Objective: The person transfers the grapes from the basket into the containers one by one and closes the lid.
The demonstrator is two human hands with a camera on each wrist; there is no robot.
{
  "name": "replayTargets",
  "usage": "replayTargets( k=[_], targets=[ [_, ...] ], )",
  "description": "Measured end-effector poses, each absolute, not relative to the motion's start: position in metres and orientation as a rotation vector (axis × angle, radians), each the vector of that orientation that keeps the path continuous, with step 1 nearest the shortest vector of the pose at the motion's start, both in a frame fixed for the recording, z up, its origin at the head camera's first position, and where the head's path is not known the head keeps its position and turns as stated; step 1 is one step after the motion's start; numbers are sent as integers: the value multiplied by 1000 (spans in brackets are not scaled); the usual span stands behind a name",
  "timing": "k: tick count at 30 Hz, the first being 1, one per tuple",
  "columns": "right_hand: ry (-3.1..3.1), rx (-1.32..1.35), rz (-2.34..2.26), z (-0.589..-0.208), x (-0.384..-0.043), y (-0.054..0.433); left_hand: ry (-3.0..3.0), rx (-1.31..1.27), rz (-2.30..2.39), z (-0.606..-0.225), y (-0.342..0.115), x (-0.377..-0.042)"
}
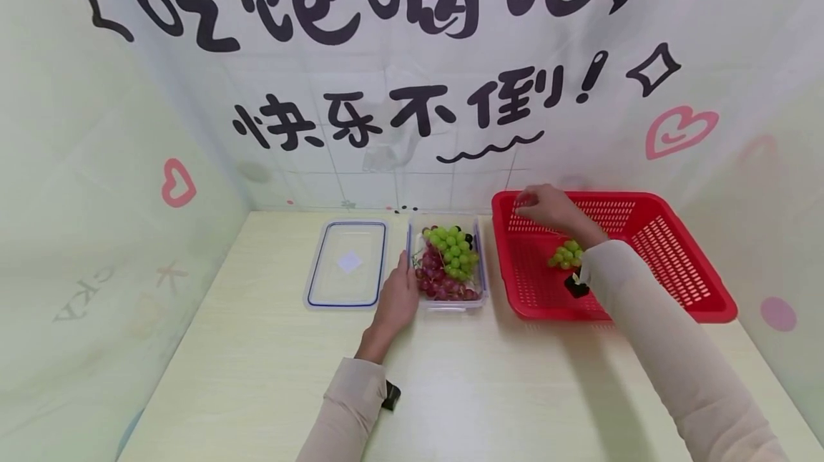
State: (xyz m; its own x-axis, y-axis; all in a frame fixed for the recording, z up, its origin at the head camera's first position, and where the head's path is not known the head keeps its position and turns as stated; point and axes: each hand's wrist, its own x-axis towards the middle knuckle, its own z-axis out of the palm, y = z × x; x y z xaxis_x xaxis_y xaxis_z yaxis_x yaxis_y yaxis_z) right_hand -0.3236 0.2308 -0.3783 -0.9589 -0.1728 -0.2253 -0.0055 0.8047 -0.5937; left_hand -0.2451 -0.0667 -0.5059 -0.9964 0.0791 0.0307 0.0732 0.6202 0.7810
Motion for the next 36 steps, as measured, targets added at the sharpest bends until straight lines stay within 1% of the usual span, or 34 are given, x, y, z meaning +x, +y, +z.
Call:
replayTargets(
  k=[7,17,26,36],
  targets=[
    [2722,-139,-857,-382,-318,250,2818,128,1358,-505,-67,-245],
    [2641,-56,-906,-393,-320,279,2817,129,1358,-504,-68,-246],
    [2626,-135,-821,-401,-319,300,2813,142,1358,-504,-68,-247],
    [2574,-38,-784,-412,-318,328,2810,117,1349,-505,-67,-246]
  ],
)
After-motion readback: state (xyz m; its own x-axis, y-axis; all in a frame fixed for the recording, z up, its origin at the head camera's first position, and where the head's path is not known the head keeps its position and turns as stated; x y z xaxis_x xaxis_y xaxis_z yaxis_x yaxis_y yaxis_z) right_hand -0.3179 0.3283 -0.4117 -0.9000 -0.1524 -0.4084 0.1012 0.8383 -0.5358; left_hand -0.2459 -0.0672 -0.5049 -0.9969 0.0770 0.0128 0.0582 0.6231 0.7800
